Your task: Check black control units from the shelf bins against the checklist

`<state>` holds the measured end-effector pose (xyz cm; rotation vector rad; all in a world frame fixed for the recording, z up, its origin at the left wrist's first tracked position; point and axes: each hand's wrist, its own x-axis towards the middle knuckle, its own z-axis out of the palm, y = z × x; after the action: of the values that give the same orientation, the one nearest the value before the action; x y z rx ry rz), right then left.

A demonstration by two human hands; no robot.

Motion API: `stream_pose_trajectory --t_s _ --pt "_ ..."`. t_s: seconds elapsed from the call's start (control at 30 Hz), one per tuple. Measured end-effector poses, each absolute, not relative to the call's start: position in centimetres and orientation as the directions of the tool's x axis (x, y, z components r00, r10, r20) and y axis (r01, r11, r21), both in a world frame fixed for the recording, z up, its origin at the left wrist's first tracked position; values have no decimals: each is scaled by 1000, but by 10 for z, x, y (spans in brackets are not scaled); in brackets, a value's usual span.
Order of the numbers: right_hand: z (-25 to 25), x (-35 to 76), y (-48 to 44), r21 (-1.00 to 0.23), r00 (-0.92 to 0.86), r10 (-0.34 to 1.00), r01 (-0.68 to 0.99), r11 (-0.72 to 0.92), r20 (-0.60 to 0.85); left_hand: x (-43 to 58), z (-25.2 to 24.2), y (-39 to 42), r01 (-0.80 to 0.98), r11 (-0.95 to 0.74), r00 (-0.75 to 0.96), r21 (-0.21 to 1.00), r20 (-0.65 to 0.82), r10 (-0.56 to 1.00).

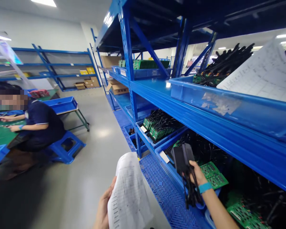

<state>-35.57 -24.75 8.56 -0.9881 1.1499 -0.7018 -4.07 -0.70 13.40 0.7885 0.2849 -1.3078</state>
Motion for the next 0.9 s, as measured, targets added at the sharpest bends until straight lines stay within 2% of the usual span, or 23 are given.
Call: stream_pose_trajectory --t_s 0.07,0.13,0.2,0.27,0.37,0.43,0.5,0.57,0.63,0.7,0.73,0.8,0.87,0.9 --pt "93 -376 -273 -898 259 -863 -52 437 -435 -42 133 -6 925 37 288 379 -633 -718" --pt "94 -383 -288 -935 280 -892 -86 345 -355 -43 130 -7 915 30 305 402 -641 -704" --pt "85 -379 -292 -954 334 -903 -220 203 -269 -45 125 -9 917 14 290 398 -644 -708" --pt "68 -367 -291 -913 379 -893 -400 78 -243 -46 122 -11 930 -16 244 367 -650 -720" --pt "42 -348 -284 -776 381 -907 -621 -108 -179 -47 122 -15 945 -31 210 327 -675 -707" --pt "34 -340 -279 -617 371 -920 -755 -221 -125 -48 124 -18 951 -10 214 309 -682 -700" --pt "35 -336 -272 -440 339 -938 -855 -274 -76 -47 127 -21 959 -1 201 285 -678 -707" --pt "41 -335 -261 -349 287 -957 -895 -278 28 -45 127 -23 960 -12 186 281 -666 -722" --pt "49 -331 -243 -440 265 -949 -841 -314 171 -45 125 -25 947 -26 195 319 -642 -741" --pt "55 -324 -217 -652 301 -930 -666 -363 210 -47 123 -28 927 -44 213 373 -619 -756" --pt "56 -320 -203 -768 360 -921 -545 -337 148 -50 123 -30 917 -63 206 394 -602 -772" --pt "52 -309 -173 -938 548 -833 -322 -128 -74 -59 127 -37 902 -115 143 416 -538 -830" --pt "42 -298 -146 -979 678 -709 -182 92 -193 -71 135 -45 886 -152 53 437 -422 -905" --pt "36 -293 -135 -982 663 -724 -140 127 -188 -78 139 -49 881 -151 17 449 -349 -937"
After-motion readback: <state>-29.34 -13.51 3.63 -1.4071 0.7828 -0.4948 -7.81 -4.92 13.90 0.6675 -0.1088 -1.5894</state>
